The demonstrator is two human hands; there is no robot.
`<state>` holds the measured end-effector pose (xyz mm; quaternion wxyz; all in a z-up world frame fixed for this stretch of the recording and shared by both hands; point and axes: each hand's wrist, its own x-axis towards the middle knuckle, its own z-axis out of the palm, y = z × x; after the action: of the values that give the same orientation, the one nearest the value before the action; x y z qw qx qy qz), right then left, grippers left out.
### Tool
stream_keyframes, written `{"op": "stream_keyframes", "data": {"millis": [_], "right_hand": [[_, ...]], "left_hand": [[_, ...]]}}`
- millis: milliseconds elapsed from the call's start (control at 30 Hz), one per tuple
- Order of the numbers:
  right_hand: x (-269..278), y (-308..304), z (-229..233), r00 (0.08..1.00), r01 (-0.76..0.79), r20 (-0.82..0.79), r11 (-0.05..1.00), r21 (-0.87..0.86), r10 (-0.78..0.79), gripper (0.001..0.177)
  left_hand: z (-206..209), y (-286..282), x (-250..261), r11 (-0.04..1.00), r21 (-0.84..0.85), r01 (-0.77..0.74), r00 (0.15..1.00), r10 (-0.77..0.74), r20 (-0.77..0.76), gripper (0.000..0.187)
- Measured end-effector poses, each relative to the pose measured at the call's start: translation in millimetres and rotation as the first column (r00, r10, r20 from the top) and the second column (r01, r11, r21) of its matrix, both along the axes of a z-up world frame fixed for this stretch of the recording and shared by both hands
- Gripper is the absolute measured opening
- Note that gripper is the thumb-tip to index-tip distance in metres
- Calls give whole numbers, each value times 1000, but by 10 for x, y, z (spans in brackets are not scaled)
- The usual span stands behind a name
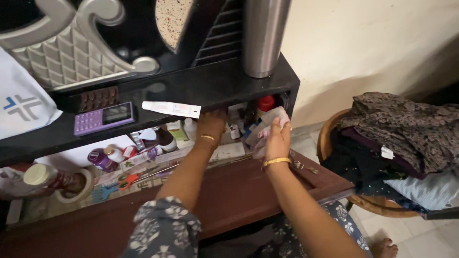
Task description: The person wipes a table, then cleans a cloth at a sink, and subsequently wipes various items on a bedroom headboard including a flask and several bottles before organizing them.
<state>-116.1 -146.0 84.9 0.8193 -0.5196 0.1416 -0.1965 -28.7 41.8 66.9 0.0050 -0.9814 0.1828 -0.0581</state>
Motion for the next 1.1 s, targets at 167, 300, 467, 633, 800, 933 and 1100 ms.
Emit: {"op": "stream_keyframes", "data": {"millis": [167,300,467,633,800,933,1100], "right_hand": [[27,-10,-33,999,33,-37,999,32,-32,33],[28,0,-45,999,39,-3,999,23,-39,35],[-3,-11,29,994,-16,-108,996,84,26,31],[1,-43,24,999,5,-35,999,33,-4,30],[-85,15,112,968,-31,-248,998,63,46,29],[14,-66,-90,1000,-23,-4,1000,14,23,28],[81,-49,-185,993,-51,112,997,54,45,25]], "left_hand": [[435,162,-584,907,183,380,884,-414,218,59],[1117,642,-915,851,232,471,756,-525,391,51],[1684,1057,-759,975,125,185,790,-223,571,45],[1088,1420,-815,781,231,580,677,-620,396,30],[-77,1910,-974,882,283,376,926,-353,-131,17],[5,2173,-1037,957,227,181,983,-183,-9,35],[1105,2010,-1344,897,321,306,863,-403,304,23]]}}
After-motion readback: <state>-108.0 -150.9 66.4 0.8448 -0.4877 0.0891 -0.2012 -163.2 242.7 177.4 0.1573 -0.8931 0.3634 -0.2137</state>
